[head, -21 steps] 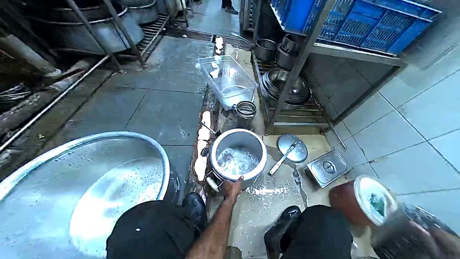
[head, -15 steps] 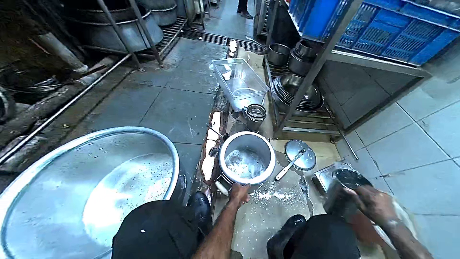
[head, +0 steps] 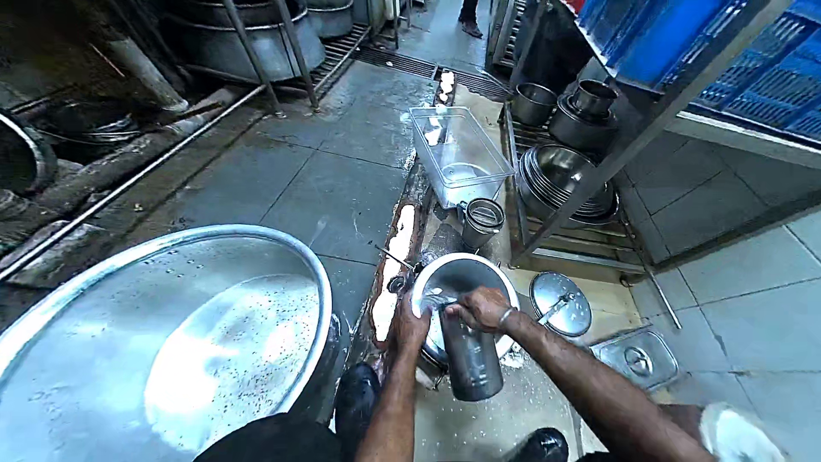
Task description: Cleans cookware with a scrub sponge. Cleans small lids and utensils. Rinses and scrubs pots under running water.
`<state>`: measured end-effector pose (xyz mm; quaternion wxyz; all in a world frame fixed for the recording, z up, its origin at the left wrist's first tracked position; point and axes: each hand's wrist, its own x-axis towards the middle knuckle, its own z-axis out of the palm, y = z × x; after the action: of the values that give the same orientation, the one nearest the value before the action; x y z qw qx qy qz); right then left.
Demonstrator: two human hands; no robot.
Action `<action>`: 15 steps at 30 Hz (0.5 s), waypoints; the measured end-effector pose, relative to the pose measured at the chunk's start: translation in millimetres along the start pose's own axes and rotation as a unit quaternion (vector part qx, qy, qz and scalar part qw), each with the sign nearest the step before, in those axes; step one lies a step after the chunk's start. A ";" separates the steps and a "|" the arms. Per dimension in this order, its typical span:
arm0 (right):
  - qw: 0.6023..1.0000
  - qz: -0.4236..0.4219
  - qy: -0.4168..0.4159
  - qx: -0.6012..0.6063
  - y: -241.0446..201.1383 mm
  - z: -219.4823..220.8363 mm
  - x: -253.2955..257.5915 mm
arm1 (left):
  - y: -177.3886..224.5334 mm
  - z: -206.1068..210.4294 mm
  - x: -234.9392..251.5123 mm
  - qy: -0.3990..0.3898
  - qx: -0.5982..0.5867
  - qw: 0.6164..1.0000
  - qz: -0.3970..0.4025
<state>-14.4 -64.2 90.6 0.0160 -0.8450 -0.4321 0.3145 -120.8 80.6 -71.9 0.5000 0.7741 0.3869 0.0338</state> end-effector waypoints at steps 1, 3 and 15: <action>1.000 0.015 0.007 0.009 3.4 -2.4 13.5 | -8.8 8.0 -5.3 0.001 0.003 1.000 0.001; 0.998 0.053 0.026 0.031 19.9 -5.3 34.9 | -11.9 15.1 -17.2 0.015 0.032 0.999 -0.009; 0.960 0.278 -0.038 0.008 39.4 26.6 -62.0 | 14.8 28.4 -88.0 -0.014 0.116 0.984 -0.134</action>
<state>-27.1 -141.3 89.6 -0.0813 -0.9191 -0.1783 0.3420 -161.4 0.8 -44.8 0.4125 0.7683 0.4812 -0.0895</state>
